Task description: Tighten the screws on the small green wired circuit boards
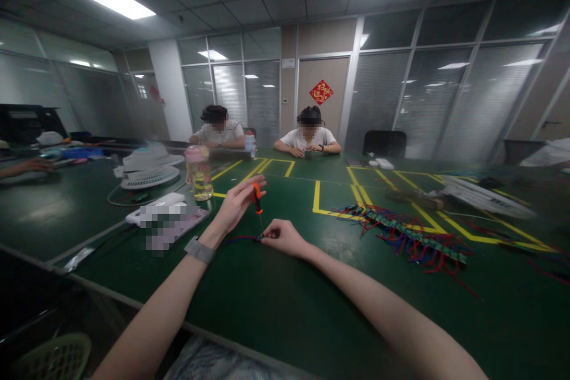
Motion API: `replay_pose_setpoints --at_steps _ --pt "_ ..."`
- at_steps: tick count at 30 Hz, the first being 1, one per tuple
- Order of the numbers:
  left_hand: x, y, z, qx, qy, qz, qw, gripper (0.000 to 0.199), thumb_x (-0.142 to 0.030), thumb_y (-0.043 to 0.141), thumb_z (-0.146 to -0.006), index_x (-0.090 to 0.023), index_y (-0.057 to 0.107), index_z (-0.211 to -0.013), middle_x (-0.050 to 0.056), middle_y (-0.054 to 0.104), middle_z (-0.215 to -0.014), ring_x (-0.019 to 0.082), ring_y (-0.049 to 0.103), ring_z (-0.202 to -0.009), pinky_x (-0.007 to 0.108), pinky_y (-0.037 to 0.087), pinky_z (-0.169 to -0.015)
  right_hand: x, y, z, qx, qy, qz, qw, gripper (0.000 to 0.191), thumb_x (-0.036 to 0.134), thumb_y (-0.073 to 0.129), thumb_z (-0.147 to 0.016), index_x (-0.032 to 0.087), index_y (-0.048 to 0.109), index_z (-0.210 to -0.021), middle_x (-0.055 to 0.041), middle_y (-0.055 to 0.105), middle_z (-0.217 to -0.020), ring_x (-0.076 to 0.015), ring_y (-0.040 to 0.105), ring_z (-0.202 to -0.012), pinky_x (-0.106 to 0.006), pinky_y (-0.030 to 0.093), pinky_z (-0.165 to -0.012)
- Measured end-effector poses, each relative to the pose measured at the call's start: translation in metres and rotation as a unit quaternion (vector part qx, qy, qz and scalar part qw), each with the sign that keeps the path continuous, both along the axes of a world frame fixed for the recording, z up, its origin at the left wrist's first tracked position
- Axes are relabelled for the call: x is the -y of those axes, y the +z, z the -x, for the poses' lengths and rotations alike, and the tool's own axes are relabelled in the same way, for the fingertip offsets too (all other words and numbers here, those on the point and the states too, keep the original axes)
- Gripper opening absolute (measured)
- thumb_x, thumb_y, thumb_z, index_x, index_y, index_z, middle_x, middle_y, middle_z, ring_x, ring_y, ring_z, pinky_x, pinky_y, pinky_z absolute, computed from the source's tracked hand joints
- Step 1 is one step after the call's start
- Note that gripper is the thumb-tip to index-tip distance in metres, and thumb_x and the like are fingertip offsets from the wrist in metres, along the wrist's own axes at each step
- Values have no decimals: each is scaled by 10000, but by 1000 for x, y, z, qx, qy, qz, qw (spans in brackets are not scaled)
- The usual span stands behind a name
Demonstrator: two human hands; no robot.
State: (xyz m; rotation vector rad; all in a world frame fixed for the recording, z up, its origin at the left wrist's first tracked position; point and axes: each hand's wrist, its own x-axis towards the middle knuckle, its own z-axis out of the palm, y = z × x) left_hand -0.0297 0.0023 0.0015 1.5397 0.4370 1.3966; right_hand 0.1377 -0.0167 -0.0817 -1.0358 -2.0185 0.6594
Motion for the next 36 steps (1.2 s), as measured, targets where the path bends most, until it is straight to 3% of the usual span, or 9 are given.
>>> replay_pose_setpoints --at_steps 3,8,11,14,20,26,30,32,36 --pt "-1 -1 0 3 -26 25 999 393 -350 627 -785 -177 624 -1138 93 654 -1060 190 623 -912 332 483 -824 0 0 0 -6 2 1 1000 107 215 695 -702 136 683 -773 -4 578 -703 -109 521 -629 -227 419 -581" --pt "-3 -3 1 -41 72 -26 996 298 -337 681 -737 -177 690 -987 42 671 -924 147 596 -828 265 456 -783 -2 -2 0 -3 4 1 1000 105 214 693 -699 138 685 -770 2 565 -685 -104 502 -609 -221 397 -562" --pt "1 -1 0 8 -14 -2 1000 295 -342 600 -806 -184 683 -1040 80 630 -1133 207 561 -1052 312 438 -892 -2 -2 -1 -1 4 -5 1000 96 212 689 -700 144 684 -767 2 567 -685 -103 499 -605 -222 394 -560" --pt "4 0 -3 31 -93 41 994 343 -330 602 -809 -186 646 -1116 102 629 -1137 231 587 -1036 367 459 -886 -3 -2 -1 2 3 -13 1000 90 213 687 -702 147 683 -763 0 569 -690 -106 501 -609 -225 394 -562" --pt "-2 -3 -1 -29 51 -12 998 321 -314 683 -741 -184 681 -1035 45 664 -924 150 608 -839 278 467 -790 -3 -3 -2 7 5 -10 1000 109 224 687 -705 144 681 -778 -2 568 -694 -115 510 -627 -230 404 -571" --pt "1 -2 -4 8 -52 27 998 406 -343 596 -812 -208 589 -1195 94 604 -1181 209 607 -997 357 489 -849 -3 -2 -3 1 18 -1 1000 119 194 689 -684 141 673 -790 -6 576 -716 -116 514 -634 -236 420 -588" --pt "1 -3 -4 -25 49 -10 998 386 -332 689 -733 -186 644 -1087 49 660 -944 151 617 -793 298 500 -752 -3 -2 -2 0 19 0 1000 123 205 691 -683 141 672 -786 0 559 -696 -113 504 -624 -231 409 -573" --pt "0 -4 -4 -47 91 -38 994 320 -340 676 -744 -187 674 -1026 43 656 -946 147 601 -832 274 477 -785 -4 -2 -2 0 19 1 1000 126 218 689 -688 140 672 -787 0 557 -691 -113 503 -622 -231 405 -570" --pt "-2 -5 -6 -5 25 -13 1000 312 -360 542 -839 -213 654 -1090 68 595 -1196 203 550 -1084 316 447 -900 -5 -4 -2 -2 19 5 1000 131 234 677 -700 141 670 -792 -4 566 -700 -111 504 -620 -231 405 -570"
